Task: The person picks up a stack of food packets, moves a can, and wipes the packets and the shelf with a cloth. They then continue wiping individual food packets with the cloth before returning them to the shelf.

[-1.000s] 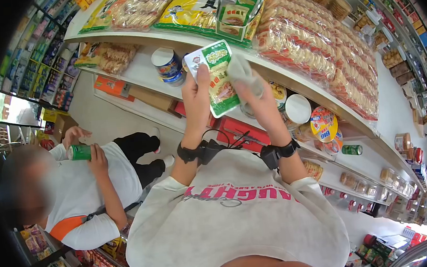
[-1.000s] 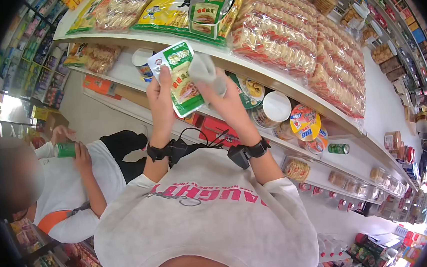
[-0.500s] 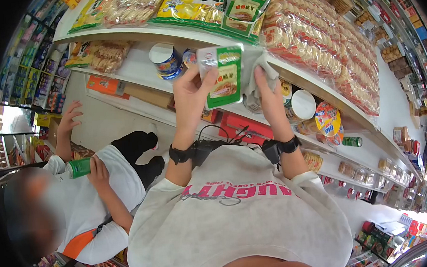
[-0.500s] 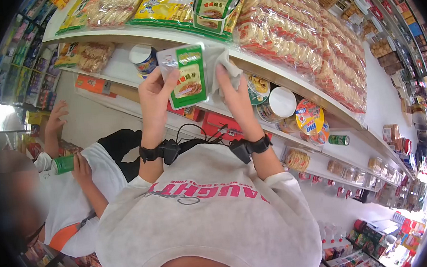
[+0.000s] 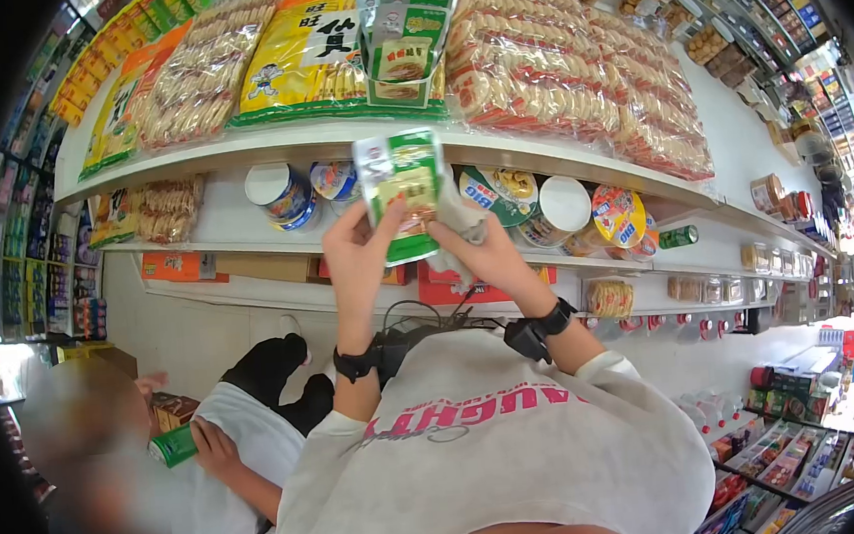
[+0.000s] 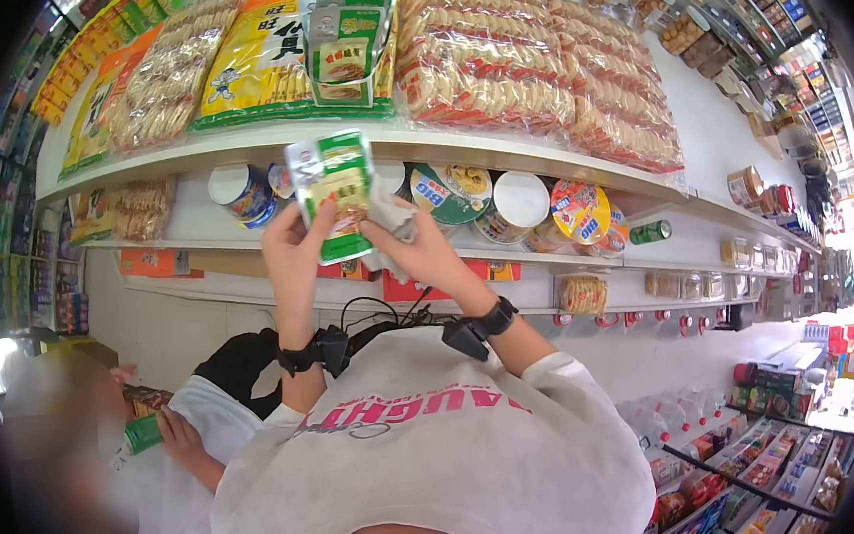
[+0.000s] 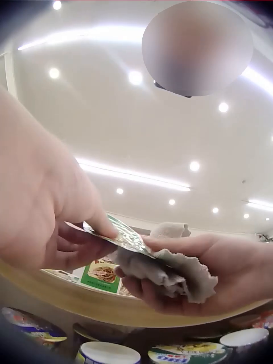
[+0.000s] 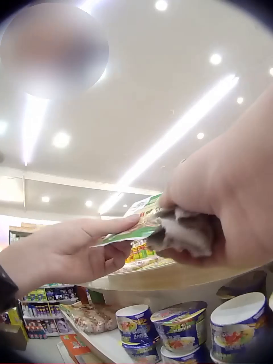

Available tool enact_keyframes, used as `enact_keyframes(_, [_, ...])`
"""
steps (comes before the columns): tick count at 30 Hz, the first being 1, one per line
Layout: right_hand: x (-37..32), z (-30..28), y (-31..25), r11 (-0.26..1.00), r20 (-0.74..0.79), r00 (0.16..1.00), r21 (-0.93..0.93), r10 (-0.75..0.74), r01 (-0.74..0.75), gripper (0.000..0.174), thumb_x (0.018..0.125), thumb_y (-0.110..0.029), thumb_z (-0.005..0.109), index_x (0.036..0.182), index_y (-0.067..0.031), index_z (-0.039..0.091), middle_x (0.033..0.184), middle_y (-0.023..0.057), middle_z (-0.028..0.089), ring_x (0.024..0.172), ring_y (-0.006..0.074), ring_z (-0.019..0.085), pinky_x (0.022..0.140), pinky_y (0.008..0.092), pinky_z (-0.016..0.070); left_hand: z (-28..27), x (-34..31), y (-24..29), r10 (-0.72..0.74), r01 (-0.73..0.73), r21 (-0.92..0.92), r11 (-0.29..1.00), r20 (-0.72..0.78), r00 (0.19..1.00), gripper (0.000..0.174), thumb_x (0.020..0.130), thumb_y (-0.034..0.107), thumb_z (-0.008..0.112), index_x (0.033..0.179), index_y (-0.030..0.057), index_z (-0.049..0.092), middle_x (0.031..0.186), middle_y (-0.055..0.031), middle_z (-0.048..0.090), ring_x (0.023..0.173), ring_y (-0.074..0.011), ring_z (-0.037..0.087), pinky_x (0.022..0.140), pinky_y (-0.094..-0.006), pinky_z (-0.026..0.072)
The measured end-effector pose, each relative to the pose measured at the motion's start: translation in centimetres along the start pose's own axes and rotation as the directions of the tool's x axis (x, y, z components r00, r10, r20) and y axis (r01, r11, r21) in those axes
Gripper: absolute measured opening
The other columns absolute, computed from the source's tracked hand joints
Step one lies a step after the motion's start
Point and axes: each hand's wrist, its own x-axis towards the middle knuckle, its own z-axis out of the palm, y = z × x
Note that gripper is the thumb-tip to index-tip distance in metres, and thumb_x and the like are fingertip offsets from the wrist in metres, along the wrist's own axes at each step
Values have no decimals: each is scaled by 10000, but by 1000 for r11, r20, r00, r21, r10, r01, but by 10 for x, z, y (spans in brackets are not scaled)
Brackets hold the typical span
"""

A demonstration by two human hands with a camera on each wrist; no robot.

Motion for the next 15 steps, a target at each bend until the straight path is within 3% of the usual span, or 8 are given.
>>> enact_keyframes(1, [-4,-5,0,999,24,999,-23,26,-25,363,956,-215,686,1226,22,630,965,20,697,867,74,637,742,249,528,3,3,-2,5,-6,5,1000,26,1000,225,927,63,714,1112,-61,681,1013,-104,731,872,-93,670,738,-229,544])
enact_keyframes(2, [-5,-11,-1,995,5,995,-8,-100,100,349,963,-192,673,1232,27,628,1029,46,704,931,91,642,787,259,526,14,3,-2,3,-2,-13,1000,33,999,240,927,69,714,1132,-49,672,952,-73,726,822,-81,659,708,-219,530])
enact_keyframes(5, [-6,-35,-13,947,-221,922,-28,-319,321,335,965,-179,670,1227,26,630,1043,54,705,923,98,648,791,254,519,39,7,-8,-1,-11,91,996,121,993,280,925,83,716,1164,-48,652,871,-42,703,746,-67,628,659,-210,502])
enact_keyframes(7, [2,-66,-24,936,-297,892,-10,-340,353,323,963,-196,676,1194,26,640,1053,58,700,941,106,645,803,257,515,57,7,-5,-4,-1,32,999,166,986,296,944,128,699,1191,-24,640,818,-32,680,688,-57,597,613,-195,461])
enact_keyframes(9, [30,-110,-18,948,-421,862,12,-283,317,349,977,-237,658,1204,26,621,1085,78,687,957,123,631,817,278,502,66,17,-6,26,-31,21,999,220,975,286,959,151,684,1192,-9,643,825,-40,685,689,-59,603,604,-197,455])
enact_keyframes(12, [31,-133,-68,991,-545,829,-113,-126,76,386,1006,-271,611,1242,32,580,1082,92,668,932,139,603,813,300,484,67,43,-11,148,-160,79,984,145,978,254,993,179,636,1170,-1,664,846,-36,686,703,-69,612,616,-209,459])
enact_keyframes(15, [42,-172,-34,827,-508,664,-442,-550,347,407,1034,-296,560,1235,57,565,1047,95,653,891,148,575,804,310,470,59,66,-5,256,-251,102,963,-39,966,240,999,183,626,1138,-4,683,858,-31,686,721,-69,616,627,-207,458])
